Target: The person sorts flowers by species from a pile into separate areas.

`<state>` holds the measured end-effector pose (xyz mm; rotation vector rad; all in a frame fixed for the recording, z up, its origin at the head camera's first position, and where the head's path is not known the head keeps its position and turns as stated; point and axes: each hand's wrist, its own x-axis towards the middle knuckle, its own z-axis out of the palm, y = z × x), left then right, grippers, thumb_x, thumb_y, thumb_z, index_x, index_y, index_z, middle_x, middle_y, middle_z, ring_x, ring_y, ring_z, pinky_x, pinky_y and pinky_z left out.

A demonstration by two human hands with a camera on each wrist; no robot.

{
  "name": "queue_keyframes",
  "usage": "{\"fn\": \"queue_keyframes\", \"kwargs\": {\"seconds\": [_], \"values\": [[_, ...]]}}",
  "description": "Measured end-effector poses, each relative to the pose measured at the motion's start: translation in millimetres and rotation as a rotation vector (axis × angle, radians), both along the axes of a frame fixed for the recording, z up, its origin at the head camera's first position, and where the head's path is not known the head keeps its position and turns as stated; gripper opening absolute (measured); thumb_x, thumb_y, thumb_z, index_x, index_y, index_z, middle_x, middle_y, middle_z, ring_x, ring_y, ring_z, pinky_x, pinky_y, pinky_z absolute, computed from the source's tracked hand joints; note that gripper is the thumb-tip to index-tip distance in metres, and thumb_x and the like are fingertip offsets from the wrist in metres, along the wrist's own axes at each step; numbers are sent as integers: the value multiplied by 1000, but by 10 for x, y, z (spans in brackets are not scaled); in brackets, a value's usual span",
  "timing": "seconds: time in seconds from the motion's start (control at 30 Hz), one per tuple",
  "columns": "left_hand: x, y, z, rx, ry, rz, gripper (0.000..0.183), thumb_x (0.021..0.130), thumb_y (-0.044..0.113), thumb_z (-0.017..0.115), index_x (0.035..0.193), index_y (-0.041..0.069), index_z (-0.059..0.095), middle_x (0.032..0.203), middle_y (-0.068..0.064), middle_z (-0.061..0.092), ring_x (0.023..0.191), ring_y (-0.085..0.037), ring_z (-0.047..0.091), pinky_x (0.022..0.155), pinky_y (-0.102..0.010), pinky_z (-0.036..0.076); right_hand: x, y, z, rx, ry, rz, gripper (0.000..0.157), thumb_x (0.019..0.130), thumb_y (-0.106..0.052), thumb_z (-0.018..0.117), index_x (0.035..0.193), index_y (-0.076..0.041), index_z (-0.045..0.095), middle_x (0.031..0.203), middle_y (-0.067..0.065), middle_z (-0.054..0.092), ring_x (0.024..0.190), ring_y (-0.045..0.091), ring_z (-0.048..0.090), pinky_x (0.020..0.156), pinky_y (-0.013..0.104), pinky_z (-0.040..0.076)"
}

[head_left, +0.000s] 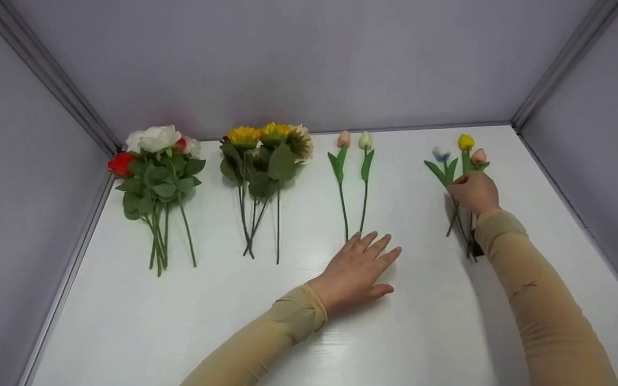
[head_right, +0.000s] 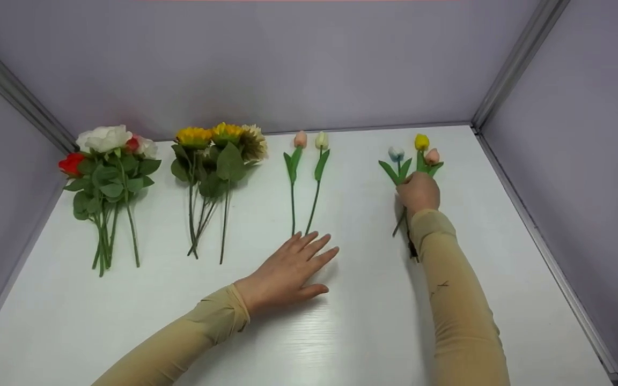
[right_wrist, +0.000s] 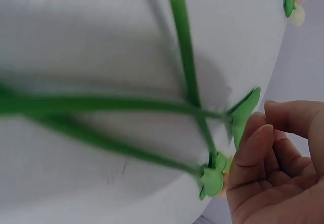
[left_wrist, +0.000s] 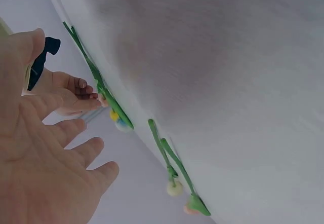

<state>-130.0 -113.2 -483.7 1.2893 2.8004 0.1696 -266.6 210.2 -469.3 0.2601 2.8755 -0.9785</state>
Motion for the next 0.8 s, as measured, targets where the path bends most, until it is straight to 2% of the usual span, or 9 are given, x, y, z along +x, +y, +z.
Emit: {"fn": "queue_keyframes", "kwargs": {"seconds": [0.2,0.37,0.57,0.7,0.8], "values": [[65,303,1,-27,18,-59,75,99,62,56,161,26,34,166,-3,30,153,-26,25,124,-45,18,29,168,-64,29,-58,37,31,93,-23,71,97,8,70,81,12,69,76,26,60,65,35,49],[126,460,-15,-38,23,-103,74,99,64,54,161,28,35,165,-1,31,152,-24,26,124,-43,19,32,157,-107,52,-71,19,30,91,-22,71,93,7,69,85,16,67,78,30,61,67,40,51],[143,472,-15,-34,20,-115,72,99,63,53,160,27,37,165,-1,33,151,-24,28,123,-43,21,13,143,-121,69,-65,4,28,89,-20,72,90,7,66,88,20,65,81,34,60,72,46,51],[122,416,-8,-13,-4,-113,70,101,61,52,160,26,38,165,-2,32,151,-24,29,123,-43,22,7,134,-115,57,-67,-9,27,89,-21,71,87,5,63,85,16,63,79,32,58,69,42,49],[92,358,2,9,-38,-92,69,102,60,53,160,25,38,165,-2,32,151,-24,29,123,-42,22,6,111,-86,-19,-73,-25,28,91,-21,71,91,6,64,83,12,65,76,26,60,66,37,50]]}}
